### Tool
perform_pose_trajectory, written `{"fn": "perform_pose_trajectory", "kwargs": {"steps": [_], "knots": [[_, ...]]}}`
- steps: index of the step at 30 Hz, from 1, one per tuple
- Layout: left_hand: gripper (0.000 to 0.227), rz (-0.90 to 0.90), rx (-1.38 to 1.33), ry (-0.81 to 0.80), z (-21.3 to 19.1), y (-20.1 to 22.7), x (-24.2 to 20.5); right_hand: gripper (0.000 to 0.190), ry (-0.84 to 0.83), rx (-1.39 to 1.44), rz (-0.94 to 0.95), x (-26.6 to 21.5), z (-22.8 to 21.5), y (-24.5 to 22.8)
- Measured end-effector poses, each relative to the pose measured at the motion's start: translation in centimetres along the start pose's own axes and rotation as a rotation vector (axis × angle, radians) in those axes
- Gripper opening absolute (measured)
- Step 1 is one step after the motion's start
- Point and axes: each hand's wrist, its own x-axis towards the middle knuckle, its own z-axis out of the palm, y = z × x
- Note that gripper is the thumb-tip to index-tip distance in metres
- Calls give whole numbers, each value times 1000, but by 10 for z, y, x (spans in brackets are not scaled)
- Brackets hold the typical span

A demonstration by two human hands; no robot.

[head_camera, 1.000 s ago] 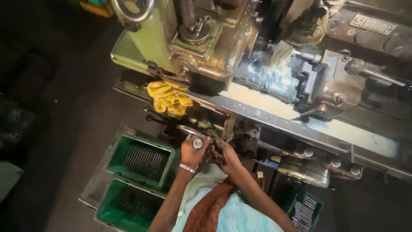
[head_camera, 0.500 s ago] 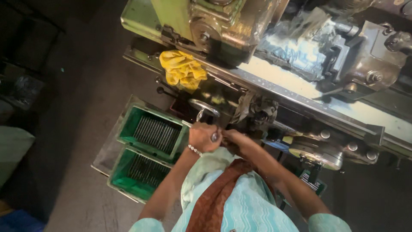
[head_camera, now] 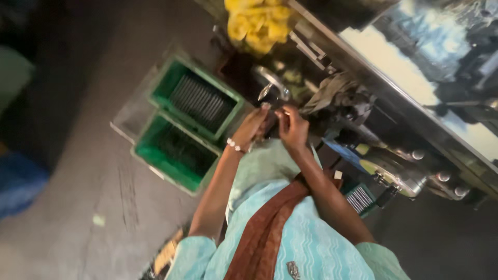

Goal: The person operates a metal press machine by inserting cylindrical metal rods into the press, actuating the lever to shape them, and then removing the finished pieces. The person places the finished metal pieces into a green plastic bin below the machine.

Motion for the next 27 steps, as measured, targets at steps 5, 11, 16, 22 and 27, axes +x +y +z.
{"fn": "perform_pose_trajectory", "kwargs": {"steps": [5, 11, 16, 22, 27], "knots": [[45, 166, 489, 198, -1, -42, 37, 15, 42, -146, -100, -20, -10, 11], [38, 477, 305, 91, 16, -97, 66, 13, 175, -288, 58, -30, -31, 49], [37, 433, 861, 822, -55, -99, 106, 20, 254, -428, 105, -33, -91, 74], [48, 335, 1083, 1070, -217, -83, 190, 18, 157, -552, 265, -87, -158, 92], [77, 504, 1122, 991, -247, -121, 210, 15, -12, -624, 124, -119, -162, 94]]}}
